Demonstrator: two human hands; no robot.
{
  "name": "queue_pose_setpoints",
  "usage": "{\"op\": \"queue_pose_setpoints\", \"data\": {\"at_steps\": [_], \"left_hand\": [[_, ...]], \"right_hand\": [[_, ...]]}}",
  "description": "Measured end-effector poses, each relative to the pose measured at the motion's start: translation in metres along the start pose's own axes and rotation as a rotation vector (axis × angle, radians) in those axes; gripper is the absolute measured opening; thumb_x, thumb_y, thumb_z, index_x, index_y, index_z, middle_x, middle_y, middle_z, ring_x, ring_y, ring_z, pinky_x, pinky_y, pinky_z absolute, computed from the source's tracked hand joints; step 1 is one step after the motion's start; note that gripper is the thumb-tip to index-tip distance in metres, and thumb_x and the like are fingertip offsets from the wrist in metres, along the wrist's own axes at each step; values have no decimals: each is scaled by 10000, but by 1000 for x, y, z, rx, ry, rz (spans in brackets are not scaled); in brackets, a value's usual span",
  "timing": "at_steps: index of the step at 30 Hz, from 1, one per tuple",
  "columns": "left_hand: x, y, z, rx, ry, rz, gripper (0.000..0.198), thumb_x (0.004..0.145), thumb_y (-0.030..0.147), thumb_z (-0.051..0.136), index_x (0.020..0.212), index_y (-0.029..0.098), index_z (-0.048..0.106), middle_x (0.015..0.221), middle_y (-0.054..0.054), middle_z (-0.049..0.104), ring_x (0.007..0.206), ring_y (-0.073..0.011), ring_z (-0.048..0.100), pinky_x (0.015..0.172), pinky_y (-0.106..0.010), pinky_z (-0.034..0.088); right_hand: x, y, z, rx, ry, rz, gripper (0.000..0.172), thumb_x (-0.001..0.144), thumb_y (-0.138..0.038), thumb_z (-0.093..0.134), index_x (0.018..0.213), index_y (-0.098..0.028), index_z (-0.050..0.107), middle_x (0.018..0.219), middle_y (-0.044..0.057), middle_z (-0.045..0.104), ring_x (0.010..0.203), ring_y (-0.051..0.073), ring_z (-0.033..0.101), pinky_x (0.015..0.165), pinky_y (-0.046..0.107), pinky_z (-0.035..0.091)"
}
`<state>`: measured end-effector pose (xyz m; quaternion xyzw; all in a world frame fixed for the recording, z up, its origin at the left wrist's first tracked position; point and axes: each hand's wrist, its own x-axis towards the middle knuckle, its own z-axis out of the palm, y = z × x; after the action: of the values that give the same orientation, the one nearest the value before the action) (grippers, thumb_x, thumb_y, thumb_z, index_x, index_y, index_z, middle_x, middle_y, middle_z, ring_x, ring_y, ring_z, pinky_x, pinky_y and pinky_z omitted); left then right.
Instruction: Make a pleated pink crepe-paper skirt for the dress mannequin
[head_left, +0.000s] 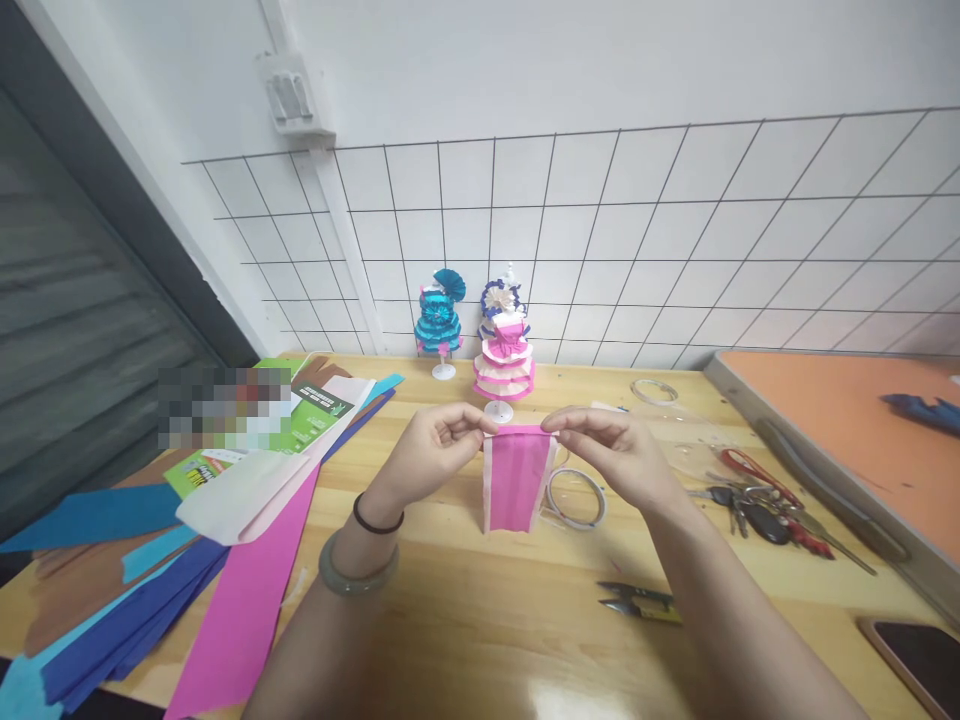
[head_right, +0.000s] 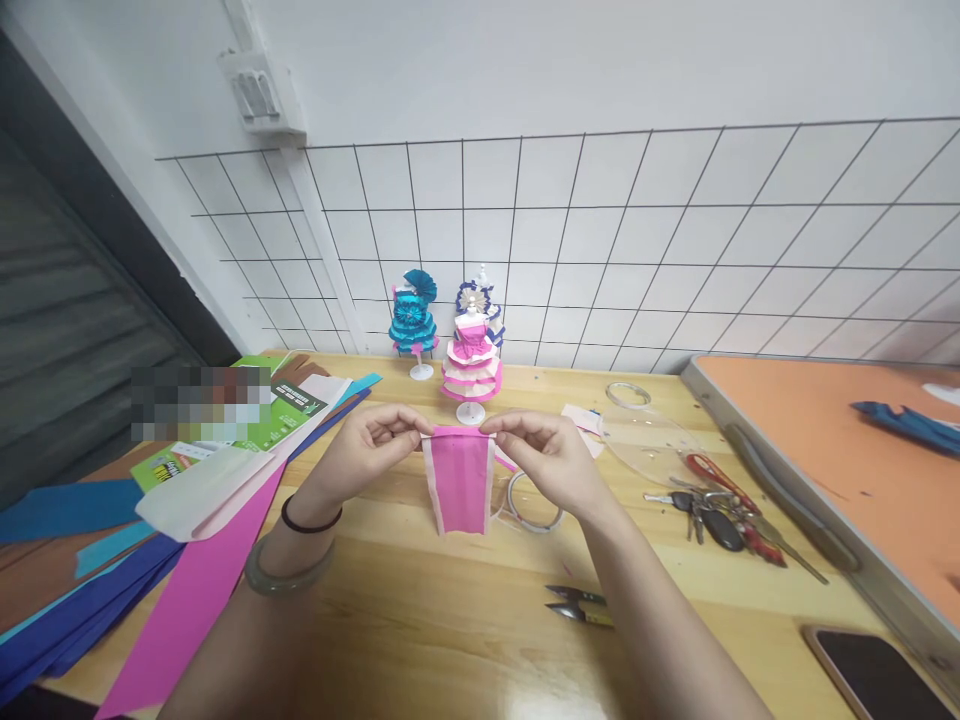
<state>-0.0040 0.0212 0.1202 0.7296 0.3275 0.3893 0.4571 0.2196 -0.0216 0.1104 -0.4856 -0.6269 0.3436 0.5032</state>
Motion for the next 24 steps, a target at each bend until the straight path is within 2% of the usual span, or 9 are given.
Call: {"op": "queue_pose_setpoints", "data": {"at_steps": [3, 7, 11, 14, 20, 24], "left_hand": [[-1, 3, 0, -22, -10, 16, 140, 804, 231, 562, 844, 141, 661, 836, -57, 686, 767, -131, 620, 695, -227, 498], [-1, 7, 6, -56, 55, -9, 157, 736, 284, 665, 751, 132, 627, 753, -42, 679, 685, -115, 620, 647, -208, 501], [1, 5, 12, -122, 122, -17, 229, 678, 282, 724, 716, 141, 547, 697, -10, 653, 656, -102, 622, 633, -196, 504], [2, 2, 12, -121, 138, -20, 250, 679, 268, 726, 775, 155, 525, 660, 17, 634, 647, -92, 623, 624, -181, 506], [1, 1, 10, -101, 107, 21, 219, 702, 253, 709, 862, 147, 603, 828, -31, 690, 720, -115, 659, 678, -201, 546], [-1, 2, 9, -79, 90, 22, 215, 715, 276, 699, 881, 146, 655, 869, -45, 706, 743, -139, 673, 709, -234, 565]], "right_hand": [[-1, -1, -1, -25, -17, -7, 170, 774, -316, 605, 828, -192, 708, 855, 61, 714, 805, 197, 644, 696, 309, 517], [-2, -4, 1, -6, -57, -43, 172, 795, -322, 592, 828, -194, 703, 862, 53, 703, 809, 183, 631, 710, 300, 506], [-2, -4, 8, 31, -26, -79, 189, 793, -350, 615, 764, -176, 684, 803, 59, 690, 731, 166, 612, 667, 296, 500], [-2, -1, 12, 35, -2, -76, 175, 766, -344, 653, 770, -171, 673, 775, 55, 682, 690, 154, 605, 640, 289, 498], [-3, -1, 15, 26, 99, -101, 166, 742, -306, 691, 814, -178, 616, 742, 30, 651, 661, 130, 602, 613, 254, 501], [-5, -5, 15, -31, 107, -162, 146, 763, -286, 671, 844, -186, 602, 775, 31, 654, 692, 132, 625, 628, 249, 522]]}}
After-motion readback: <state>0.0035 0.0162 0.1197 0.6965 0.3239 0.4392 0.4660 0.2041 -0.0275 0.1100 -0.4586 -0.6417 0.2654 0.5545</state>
